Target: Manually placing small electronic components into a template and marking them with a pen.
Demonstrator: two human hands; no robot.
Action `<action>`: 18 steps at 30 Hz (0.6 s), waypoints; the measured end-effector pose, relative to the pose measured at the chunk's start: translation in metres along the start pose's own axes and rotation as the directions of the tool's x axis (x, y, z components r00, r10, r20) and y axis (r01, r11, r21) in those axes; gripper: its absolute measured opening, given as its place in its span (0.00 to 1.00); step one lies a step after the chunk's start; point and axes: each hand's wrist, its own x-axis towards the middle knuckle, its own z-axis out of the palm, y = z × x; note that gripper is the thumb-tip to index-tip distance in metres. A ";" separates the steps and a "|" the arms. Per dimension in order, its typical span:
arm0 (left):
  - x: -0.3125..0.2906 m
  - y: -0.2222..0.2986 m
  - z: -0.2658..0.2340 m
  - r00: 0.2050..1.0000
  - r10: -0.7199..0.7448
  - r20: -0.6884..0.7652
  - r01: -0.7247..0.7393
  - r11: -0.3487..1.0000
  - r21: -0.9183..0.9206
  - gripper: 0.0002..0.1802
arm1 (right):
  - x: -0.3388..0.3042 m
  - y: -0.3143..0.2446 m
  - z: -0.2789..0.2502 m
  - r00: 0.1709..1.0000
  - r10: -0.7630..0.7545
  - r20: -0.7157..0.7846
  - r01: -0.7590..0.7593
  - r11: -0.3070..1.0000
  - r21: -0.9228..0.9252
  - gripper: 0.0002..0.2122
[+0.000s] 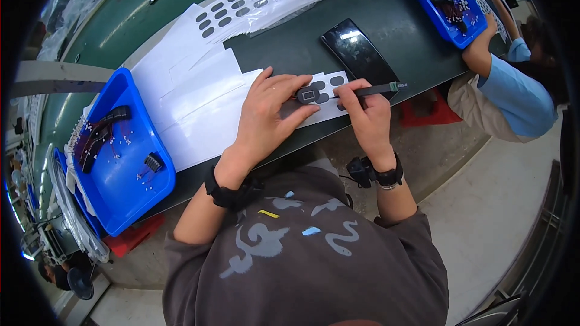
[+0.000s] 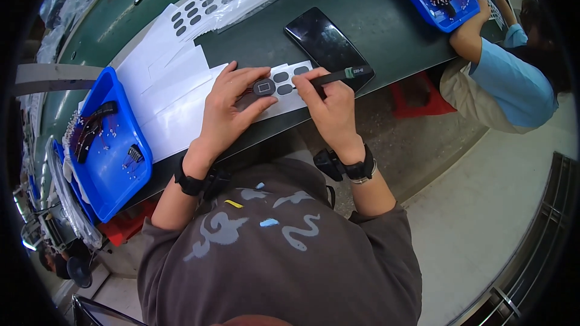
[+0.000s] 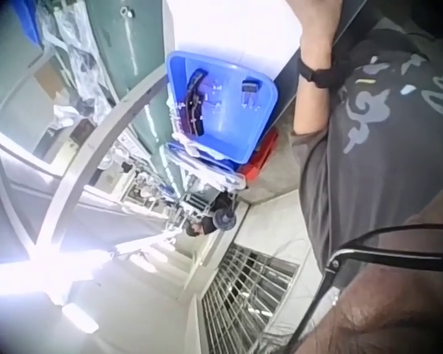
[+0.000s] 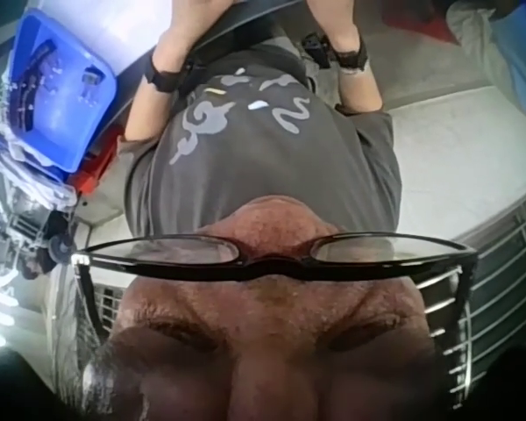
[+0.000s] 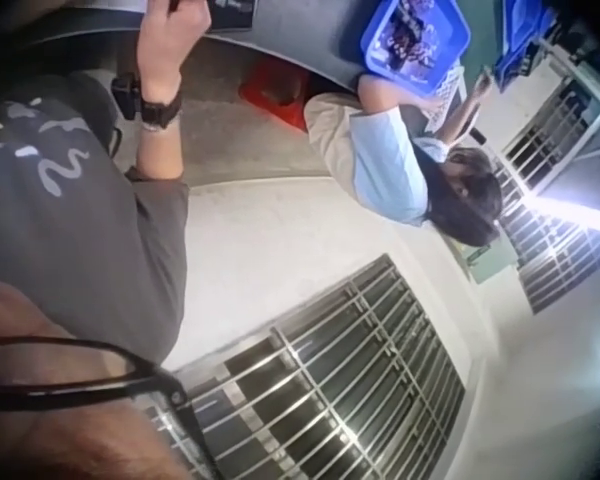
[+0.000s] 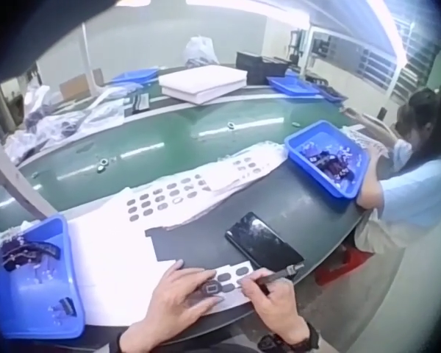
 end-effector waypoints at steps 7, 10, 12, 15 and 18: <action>-0.001 -0.012 0.005 0.999 0.034 -0.010 -0.033 0.999 0.017 0.17 | 0.005 0.002 0.001 0.997 -0.065 -0.030 0.058 0.984 -0.170 0.08; -0.002 -0.013 0.004 1.000 0.017 -0.005 -0.017 1.000 0.009 0.16 | 0.006 0.004 -0.001 0.997 -0.081 -0.008 0.078 0.982 -0.170 0.08; -0.002 -0.012 0.002 1.000 -0.012 0.013 0.012 1.000 -0.001 0.16 | 0.006 0.006 -0.002 0.996 -0.079 0.028 0.082 0.989 -0.123 0.08; 0.000 -0.011 0.002 1.000 -0.011 0.020 0.011 1.000 -0.009 0.16 | 0.005 0.010 -0.005 0.998 -0.059 -0.001 0.059 0.997 0.055 0.09; 0.000 -0.012 0.001 1.000 -0.010 0.022 0.010 1.000 -0.010 0.16 | 0.004 0.003 -0.005 1.000 -0.031 -0.001 0.031 0.999 0.045 0.09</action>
